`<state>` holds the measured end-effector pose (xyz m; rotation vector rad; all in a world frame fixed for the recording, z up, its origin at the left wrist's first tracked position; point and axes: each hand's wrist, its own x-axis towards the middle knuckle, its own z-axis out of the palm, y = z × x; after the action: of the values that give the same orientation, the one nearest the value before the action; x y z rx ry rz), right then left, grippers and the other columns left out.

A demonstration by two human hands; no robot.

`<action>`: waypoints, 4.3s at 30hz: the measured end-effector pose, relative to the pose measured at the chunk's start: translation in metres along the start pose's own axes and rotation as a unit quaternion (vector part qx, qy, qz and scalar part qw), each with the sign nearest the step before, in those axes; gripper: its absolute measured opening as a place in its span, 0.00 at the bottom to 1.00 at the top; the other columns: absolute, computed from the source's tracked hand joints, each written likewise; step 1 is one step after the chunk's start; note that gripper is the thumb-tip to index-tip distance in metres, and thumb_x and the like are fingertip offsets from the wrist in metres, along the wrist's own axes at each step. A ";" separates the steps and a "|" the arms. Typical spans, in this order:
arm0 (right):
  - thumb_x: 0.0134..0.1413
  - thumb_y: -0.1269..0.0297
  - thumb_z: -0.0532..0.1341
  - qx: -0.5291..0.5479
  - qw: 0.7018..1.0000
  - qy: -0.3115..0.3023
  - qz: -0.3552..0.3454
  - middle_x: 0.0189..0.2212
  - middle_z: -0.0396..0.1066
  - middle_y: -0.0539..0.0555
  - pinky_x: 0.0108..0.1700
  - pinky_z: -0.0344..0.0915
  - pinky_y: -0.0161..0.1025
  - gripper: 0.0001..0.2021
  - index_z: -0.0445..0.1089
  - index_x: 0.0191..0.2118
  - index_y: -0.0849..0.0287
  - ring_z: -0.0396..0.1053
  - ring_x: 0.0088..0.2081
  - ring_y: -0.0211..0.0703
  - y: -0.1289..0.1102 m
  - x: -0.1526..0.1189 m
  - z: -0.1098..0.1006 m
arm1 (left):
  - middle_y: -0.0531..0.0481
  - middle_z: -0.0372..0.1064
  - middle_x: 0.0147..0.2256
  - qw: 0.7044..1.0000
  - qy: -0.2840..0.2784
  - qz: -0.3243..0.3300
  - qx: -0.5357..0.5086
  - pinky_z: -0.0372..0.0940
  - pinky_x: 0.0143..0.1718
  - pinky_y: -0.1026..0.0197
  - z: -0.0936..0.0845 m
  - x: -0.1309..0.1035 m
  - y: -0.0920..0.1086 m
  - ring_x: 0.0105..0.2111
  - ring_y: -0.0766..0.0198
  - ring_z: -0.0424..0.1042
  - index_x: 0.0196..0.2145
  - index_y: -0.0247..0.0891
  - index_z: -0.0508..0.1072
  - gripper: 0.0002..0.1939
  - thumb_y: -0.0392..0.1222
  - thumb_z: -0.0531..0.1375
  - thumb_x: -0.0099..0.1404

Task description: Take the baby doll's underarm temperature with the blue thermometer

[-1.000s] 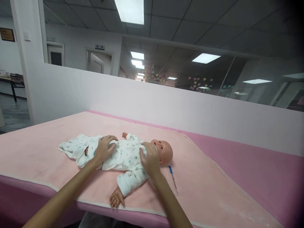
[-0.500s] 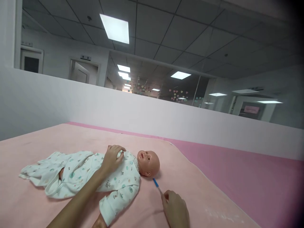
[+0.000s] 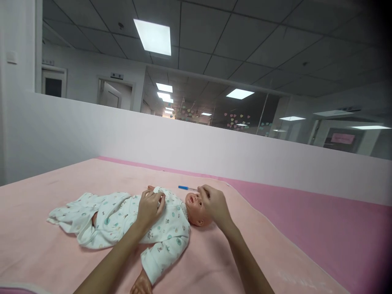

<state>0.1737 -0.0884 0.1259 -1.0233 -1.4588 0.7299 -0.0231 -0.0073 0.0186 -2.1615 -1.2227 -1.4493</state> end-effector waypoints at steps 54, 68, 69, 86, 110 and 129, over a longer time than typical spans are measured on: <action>0.42 0.78 0.47 -0.245 0.920 0.094 -0.290 0.40 0.66 0.58 0.47 0.62 0.44 0.20 0.64 0.43 0.60 0.64 0.44 0.45 0.135 -0.001 0.079 | 0.51 0.71 0.30 0.965 -0.157 -0.063 -0.198 0.59 0.34 0.61 0.027 -0.001 0.017 0.31 0.62 0.68 0.32 0.39 0.69 0.10 0.41 0.49 0.62; 0.48 0.78 0.49 -0.222 0.913 0.160 -0.304 0.38 0.64 0.56 0.45 0.64 0.42 0.15 0.65 0.39 0.58 0.63 0.43 0.43 0.146 0.003 0.080 | 0.51 0.73 0.34 0.946 -0.187 -0.061 -0.257 0.61 0.38 0.62 0.017 0.001 0.019 0.34 0.62 0.70 0.37 0.39 0.73 0.13 0.34 0.54 0.54; 0.48 0.78 0.48 -0.219 0.913 0.162 -0.303 0.38 0.64 0.56 0.45 0.64 0.42 0.15 0.65 0.39 0.58 0.63 0.42 0.43 0.146 0.003 0.080 | 0.51 0.73 0.34 0.947 -0.188 -0.058 -0.254 0.61 0.38 0.62 0.017 0.001 0.019 0.34 0.61 0.70 0.37 0.39 0.73 0.13 0.35 0.54 0.54; 0.43 0.81 0.48 -0.224 0.906 0.182 -0.309 0.40 0.62 0.57 0.47 0.64 0.43 0.17 0.65 0.37 0.58 0.62 0.44 0.44 0.148 0.002 0.080 | 0.52 0.73 0.34 0.962 -0.155 -0.038 -0.222 0.61 0.39 0.62 0.023 -0.002 0.018 0.35 0.62 0.69 0.35 0.40 0.73 0.09 0.38 0.55 0.57; 0.46 0.75 0.52 -0.280 0.901 0.097 -0.317 0.40 0.65 0.57 0.47 0.60 0.45 0.13 0.66 0.39 0.59 0.62 0.44 0.45 0.136 -0.002 0.080 | 0.49 0.73 0.35 0.941 -0.184 -0.103 -0.266 0.58 0.47 0.57 -0.012 0.004 -0.034 0.41 0.59 0.67 0.27 0.40 0.75 0.17 0.50 0.51 0.60; 0.46 0.74 0.54 -0.287 0.909 0.062 -0.294 0.31 0.65 0.53 0.41 0.59 0.41 0.04 0.61 0.27 0.58 0.62 0.37 0.42 0.132 -0.001 0.083 | 0.50 0.70 0.32 0.981 -0.140 0.001 -0.136 0.60 0.42 0.59 -0.016 -0.007 -0.016 0.37 0.61 0.67 0.28 0.41 0.73 0.06 0.40 0.55 0.56</action>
<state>0.1172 -0.0240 -0.0046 -0.9499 -1.7903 -0.2168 -0.0465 -0.0107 0.0160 -2.6235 -1.1645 -1.4179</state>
